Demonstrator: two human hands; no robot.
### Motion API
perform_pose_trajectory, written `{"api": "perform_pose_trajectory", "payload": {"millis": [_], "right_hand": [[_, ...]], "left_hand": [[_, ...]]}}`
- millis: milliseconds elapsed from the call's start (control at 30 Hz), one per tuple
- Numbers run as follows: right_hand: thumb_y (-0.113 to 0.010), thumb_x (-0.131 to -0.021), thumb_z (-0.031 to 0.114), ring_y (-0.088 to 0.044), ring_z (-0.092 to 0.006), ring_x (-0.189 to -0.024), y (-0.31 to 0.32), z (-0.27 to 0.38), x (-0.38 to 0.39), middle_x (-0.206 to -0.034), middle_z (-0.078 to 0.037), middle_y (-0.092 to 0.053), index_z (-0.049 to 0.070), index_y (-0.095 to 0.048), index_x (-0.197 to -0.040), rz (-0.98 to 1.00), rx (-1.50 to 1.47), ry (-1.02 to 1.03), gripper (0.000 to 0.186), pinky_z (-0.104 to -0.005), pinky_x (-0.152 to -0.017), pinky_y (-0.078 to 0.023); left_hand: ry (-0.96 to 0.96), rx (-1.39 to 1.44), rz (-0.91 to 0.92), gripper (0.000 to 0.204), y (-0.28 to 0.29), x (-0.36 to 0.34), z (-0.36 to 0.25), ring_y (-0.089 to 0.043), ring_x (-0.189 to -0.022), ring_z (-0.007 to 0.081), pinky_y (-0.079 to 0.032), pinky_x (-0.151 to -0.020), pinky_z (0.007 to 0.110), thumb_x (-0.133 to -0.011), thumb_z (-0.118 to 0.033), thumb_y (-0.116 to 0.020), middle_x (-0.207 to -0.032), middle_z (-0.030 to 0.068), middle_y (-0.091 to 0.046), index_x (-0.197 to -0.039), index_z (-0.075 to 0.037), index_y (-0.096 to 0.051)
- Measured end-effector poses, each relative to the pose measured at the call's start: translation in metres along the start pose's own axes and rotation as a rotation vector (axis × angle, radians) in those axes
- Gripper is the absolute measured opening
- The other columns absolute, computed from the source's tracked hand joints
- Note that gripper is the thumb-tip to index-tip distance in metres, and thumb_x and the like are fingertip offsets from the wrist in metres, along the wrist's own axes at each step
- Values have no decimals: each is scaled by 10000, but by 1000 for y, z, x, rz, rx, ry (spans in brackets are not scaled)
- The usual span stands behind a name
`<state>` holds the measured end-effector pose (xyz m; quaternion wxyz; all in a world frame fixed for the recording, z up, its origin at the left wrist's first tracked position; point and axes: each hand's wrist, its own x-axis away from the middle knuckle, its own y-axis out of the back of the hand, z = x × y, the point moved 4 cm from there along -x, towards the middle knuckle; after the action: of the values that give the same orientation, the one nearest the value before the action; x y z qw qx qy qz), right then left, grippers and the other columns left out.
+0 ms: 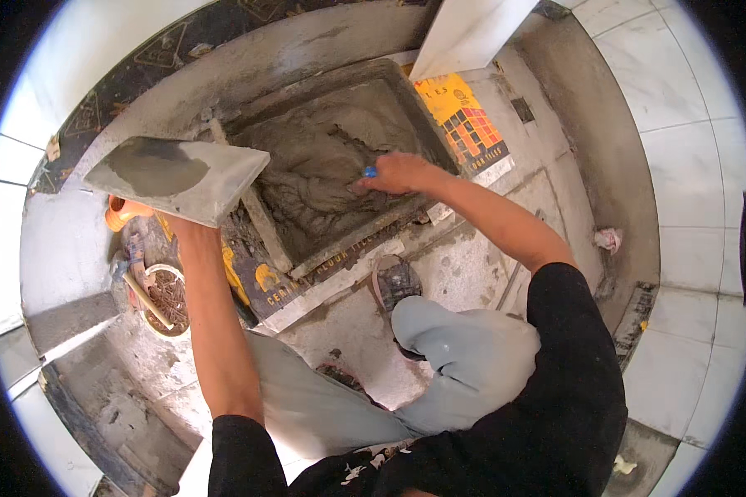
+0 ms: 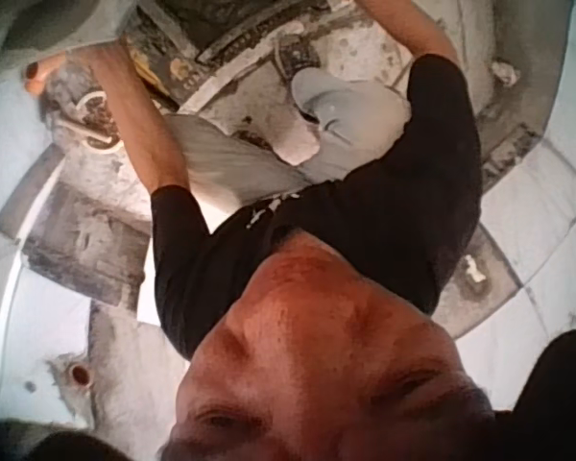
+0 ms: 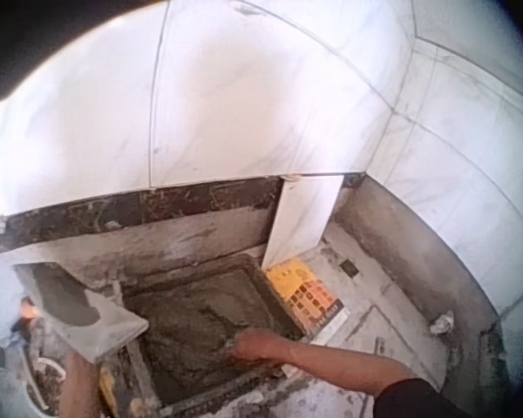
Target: Apply mortar and place ceramic tiles on a wall section.
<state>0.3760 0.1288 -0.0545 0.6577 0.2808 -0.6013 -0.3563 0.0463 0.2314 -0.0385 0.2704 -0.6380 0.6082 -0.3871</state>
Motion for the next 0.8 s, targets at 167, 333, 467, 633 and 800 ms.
{"api": "perform_pose_trajectory", "payload": {"millis": [167,333,467,633,800], "right_hand": [[-526,-832,609,-637,-369,-898,28,-28,49,-946,-207,-655,14,-613,-1001,-177,133,-116,625,-477,-772,-507],[-592,-831,482,-657,-335,-790,27,-11,99,-818,-191,-655,-11,-586,-864,-395,-181,-134,494,-447,-680,-516],[-640,-797,269,-628,-218,-527,-41,-15,72,-619,-111,-603,2,-525,-771,-53,-912,-32,291,-364,-504,-496],[-623,-770,181,-538,-144,-417,-19,37,83,-560,-65,-551,24,-494,-754,-210,-1286,11,204,-325,-412,-440],[-624,-743,188,-503,-164,-507,-11,59,93,-571,-81,-509,22,-482,-708,-297,-1027,100,221,-351,-507,-428]], "left_hand": [[25,-116,62,513,4,0,13,-433,-1205,338,-359,-1030,529,-953,-463,-357,-1309,109,-452,-1325,-112,-402],[50,72,-121,445,-12,-1,34,-476,-1161,312,-374,-1010,523,-946,-409,-427,-1262,91,-506,-1274,-111,-465],[109,22,-205,396,-35,2,88,-486,-1160,288,-389,-1007,495,-949,-351,-461,-1235,81,-533,-1253,-99,-482],[54,-196,-124,364,-27,10,131,-494,-1165,274,-406,-991,481,-948,-304,-449,-1235,78,-546,-1247,-102,-496],[260,174,-142,363,-59,24,141,-558,-1039,283,-456,-900,484,-907,-233,-553,-1164,76,-564,-1223,-62,-499]]}}
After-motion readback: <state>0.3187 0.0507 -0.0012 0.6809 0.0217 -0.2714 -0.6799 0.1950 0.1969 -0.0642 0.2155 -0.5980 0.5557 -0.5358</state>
